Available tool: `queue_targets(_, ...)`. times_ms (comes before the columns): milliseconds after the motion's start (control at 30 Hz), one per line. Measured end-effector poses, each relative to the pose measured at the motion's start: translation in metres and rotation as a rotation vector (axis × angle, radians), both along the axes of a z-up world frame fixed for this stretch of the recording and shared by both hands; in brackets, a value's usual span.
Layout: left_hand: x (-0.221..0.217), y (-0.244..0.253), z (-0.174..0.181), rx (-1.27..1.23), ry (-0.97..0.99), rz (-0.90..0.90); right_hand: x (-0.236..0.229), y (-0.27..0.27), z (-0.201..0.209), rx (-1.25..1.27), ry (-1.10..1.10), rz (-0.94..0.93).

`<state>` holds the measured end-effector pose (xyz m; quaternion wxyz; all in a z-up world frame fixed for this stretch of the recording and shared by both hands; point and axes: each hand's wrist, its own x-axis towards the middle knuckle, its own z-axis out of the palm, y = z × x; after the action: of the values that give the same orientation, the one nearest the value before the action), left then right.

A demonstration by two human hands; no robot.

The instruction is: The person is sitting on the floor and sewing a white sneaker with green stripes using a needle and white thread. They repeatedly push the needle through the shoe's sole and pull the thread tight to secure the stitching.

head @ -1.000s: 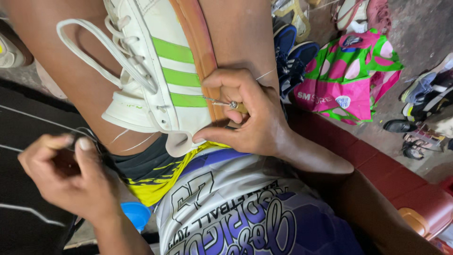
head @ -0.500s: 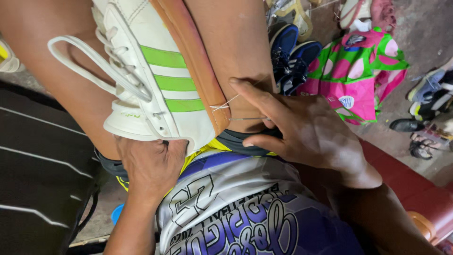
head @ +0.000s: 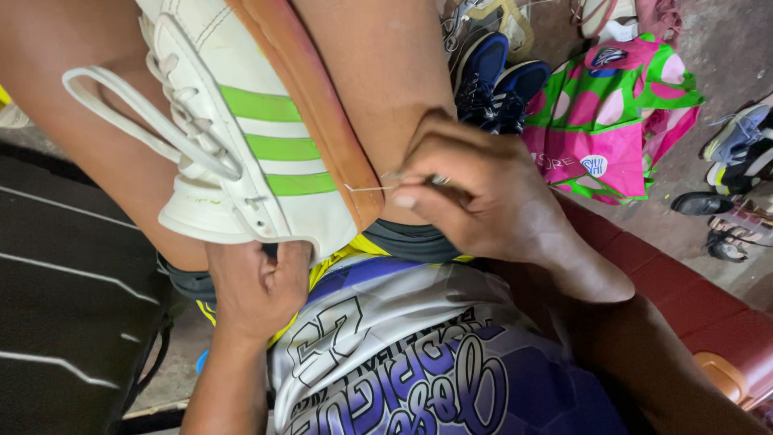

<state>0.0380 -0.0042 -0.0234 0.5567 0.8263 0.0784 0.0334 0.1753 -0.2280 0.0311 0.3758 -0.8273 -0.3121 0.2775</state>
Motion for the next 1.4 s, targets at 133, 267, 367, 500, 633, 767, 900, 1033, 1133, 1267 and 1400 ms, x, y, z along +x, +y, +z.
queue_targets(133, 0.005, 0.006, 0.006, 0.056, 0.179, -0.097, -0.001, 0.013, 0.002, 0.36, 0.249, -0.119)
queue_targets(267, 0.015, 0.003, 0.008, 0.091, 0.198, -0.095, -0.01, 0.03, -0.001, 0.6, 0.495, -0.228)
queue_targets(367, 0.015, 0.002, 0.01, 0.047, 0.169, -0.079, -0.019, 0.046, -0.009, 0.488, 0.443, -0.255)
queue_targets(500, 0.02, 0.004, 0.006, 0.124, 0.08, -0.077, -0.02, 0.065, -0.019, 0.319, 0.061, -0.31)
queue_targets(633, 0.025, 0.0, 0.007, -0.044, 0.084, 0.061, -0.017, 0.079, -0.024, 0.319, -0.018, -0.345)
queue_targets(767, 0.036, 0.002, 0.02, -0.064, 0.08, 0.049, -0.005, 0.074, -0.021, 0.399, 0.029, -0.293)
queue_targets(900, 0.022, 0.011, 0.023, -0.265, 0.08, -0.118, -0.005, 0.039, -0.026, 0.565, 0.271, -0.245)
queue_targets(1033, 0.012, 0.001, 0.017, -0.152, 0.104, 0.006, 0.003, 0.016, -0.02, 0.571, 0.231, -0.566)
queue_targets(1133, 0.012, -0.008, 0.016, -0.397, 0.264, 0.101, 0.015, -0.008, -0.003, 0.203, -0.158, -0.407)
queue_targets(1267, 0.011, -0.009, 0.016, -0.52, 0.295, 0.176, 0.001, -0.011, -0.004, 0.053, -0.123, -0.179)
queue_targets(1400, 0.011, -0.01, 0.015, -0.472, 0.316, 0.188, -0.02, -0.005, -0.015, 0.149, -0.002, -0.088)
